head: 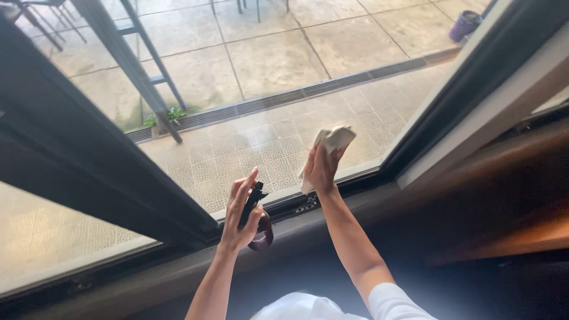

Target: The recorder is cleaning glass windows and frames using a spray bottle and a cleaning cloth.

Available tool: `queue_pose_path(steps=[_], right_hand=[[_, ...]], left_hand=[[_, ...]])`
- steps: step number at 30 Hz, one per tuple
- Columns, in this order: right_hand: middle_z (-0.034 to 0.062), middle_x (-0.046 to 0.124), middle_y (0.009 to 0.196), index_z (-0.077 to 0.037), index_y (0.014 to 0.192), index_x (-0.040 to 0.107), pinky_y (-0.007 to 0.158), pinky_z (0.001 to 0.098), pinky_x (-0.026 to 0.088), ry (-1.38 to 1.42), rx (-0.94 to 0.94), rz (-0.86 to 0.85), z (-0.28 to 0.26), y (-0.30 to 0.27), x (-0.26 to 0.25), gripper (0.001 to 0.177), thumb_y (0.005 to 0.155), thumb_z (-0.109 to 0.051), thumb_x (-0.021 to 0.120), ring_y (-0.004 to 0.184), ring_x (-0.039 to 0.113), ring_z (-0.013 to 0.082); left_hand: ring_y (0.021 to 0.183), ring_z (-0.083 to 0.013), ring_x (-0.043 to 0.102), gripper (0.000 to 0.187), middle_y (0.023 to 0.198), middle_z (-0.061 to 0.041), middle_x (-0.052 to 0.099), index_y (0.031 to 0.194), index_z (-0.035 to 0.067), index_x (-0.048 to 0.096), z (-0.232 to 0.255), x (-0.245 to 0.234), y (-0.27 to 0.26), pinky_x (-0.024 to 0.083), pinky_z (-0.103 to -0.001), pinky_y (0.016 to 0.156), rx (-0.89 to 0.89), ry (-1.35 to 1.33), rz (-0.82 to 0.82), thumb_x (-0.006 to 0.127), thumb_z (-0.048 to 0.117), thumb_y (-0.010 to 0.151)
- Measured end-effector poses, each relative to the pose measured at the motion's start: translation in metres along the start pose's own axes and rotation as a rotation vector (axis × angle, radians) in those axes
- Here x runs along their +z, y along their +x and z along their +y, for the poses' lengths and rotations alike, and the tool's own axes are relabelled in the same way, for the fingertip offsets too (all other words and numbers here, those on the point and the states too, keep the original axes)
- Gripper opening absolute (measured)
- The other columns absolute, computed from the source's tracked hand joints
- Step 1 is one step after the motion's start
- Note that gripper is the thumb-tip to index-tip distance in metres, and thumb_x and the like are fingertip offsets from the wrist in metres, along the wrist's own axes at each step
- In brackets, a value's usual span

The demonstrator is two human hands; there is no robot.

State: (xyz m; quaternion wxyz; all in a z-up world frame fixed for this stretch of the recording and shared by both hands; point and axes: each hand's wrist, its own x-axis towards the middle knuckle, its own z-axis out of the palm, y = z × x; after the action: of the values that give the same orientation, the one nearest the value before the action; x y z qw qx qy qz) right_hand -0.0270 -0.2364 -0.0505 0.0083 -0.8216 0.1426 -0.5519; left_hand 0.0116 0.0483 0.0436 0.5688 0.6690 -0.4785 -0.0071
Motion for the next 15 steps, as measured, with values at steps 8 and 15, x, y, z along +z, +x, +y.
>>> queue_pose_path(steps=[8, 15], right_hand=[[0.0273, 0.023, 0.165, 0.002, 0.165, 0.012, 0.131, 0.0613, 0.03, 0.153, 0.173, 0.128, -0.04, 0.033, -0.009, 0.055, 0.117, -0.018, 0.033, 0.152, 0.032, 0.0474], [0.0301, 0.048, 0.141, 0.009, 0.154, 0.03, 0.108, 0.0573, 0.043, 0.159, 0.161, 0.143, 0.016, -0.028, 0.021, 0.05, 0.114, -0.021, 0.035, 0.127, 0.053, 0.0416]], left_hand=[[0.118, -0.0274, 0.06, 0.082, 0.127, -0.016, 0.06, 0.157, 0.008, 0.044, 0.021, 0.025, 0.034, 0.05, -0.05, 0.104, 0.016, 0.009, -0.026, 0.054, 0.026, 0.078], [0.114, -0.0262, 0.061, 0.08, 0.123, -0.015, 0.06, 0.155, 0.009, 0.047, 0.013, 0.06, 0.047, 0.052, -0.048, 0.101, 0.013, -0.005, -0.046, 0.053, 0.027, 0.077]])
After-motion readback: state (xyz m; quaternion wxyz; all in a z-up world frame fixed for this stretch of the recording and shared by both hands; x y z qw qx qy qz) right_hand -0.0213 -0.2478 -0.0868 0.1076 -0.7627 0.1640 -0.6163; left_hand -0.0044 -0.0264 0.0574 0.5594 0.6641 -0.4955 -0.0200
